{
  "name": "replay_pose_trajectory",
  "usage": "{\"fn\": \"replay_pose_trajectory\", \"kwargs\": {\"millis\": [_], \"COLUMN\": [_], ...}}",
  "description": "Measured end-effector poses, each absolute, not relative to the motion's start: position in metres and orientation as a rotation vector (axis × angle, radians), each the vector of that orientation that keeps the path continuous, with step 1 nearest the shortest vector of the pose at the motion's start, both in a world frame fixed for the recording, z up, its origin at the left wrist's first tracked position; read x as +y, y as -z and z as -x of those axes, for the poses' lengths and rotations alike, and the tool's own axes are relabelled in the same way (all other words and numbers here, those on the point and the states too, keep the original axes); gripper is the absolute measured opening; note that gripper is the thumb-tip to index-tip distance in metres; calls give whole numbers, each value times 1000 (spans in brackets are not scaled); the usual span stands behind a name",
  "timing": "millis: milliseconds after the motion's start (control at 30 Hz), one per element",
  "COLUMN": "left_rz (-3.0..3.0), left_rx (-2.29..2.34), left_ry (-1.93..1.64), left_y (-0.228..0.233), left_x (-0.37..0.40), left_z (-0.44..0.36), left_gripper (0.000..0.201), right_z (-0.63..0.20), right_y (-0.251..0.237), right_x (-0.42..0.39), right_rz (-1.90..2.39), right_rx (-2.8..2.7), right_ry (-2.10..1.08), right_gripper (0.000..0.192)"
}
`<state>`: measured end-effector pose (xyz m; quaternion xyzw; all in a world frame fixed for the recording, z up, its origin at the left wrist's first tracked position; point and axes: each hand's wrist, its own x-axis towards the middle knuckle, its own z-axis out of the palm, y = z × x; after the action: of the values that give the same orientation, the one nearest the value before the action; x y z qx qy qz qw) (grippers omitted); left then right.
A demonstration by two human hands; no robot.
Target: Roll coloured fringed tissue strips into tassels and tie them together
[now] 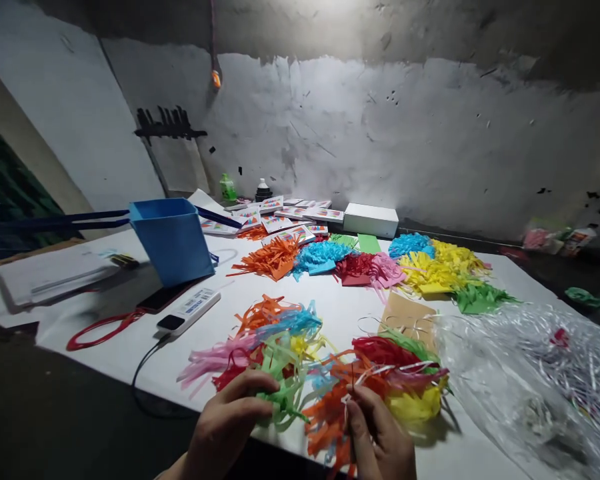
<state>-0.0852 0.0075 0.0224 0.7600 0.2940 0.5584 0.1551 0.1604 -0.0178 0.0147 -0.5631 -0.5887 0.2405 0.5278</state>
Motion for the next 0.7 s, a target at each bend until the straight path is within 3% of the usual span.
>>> {"fn": "replay_pose_trajectory", "kwargs": {"millis": [233,333,467,533,600,700], "left_rz": [-2175,-2138,-2054,-2066,-2116,-1950], "left_rx": [838,813,1172,1244,1098,892], "left_ry": [-1632,-1458,-1308,-1264,-1140,-1008], "left_y": [-1,3,-5,-9,-7,5], "left_x": [-29,-42,-54,-61,-70,-84], "left_z": [72,78,92,90,79,56], "left_gripper": [19,22,17,16,25,20], "right_z": [-126,-135,-150,-148,-141,-133], "right_y": [-9,0,9,9,6,6], "right_x": [-61,-68,-79,-88,-99,-114], "right_rz": [1115,1122,1141,1084,1039,1086], "right_rx": [-1601,-1682,-1862,-1973,-1993,-1821], "right_ry": [-481,-194,223,184,-5,-286], "right_gripper": [24,16,20,21,20,16]}}
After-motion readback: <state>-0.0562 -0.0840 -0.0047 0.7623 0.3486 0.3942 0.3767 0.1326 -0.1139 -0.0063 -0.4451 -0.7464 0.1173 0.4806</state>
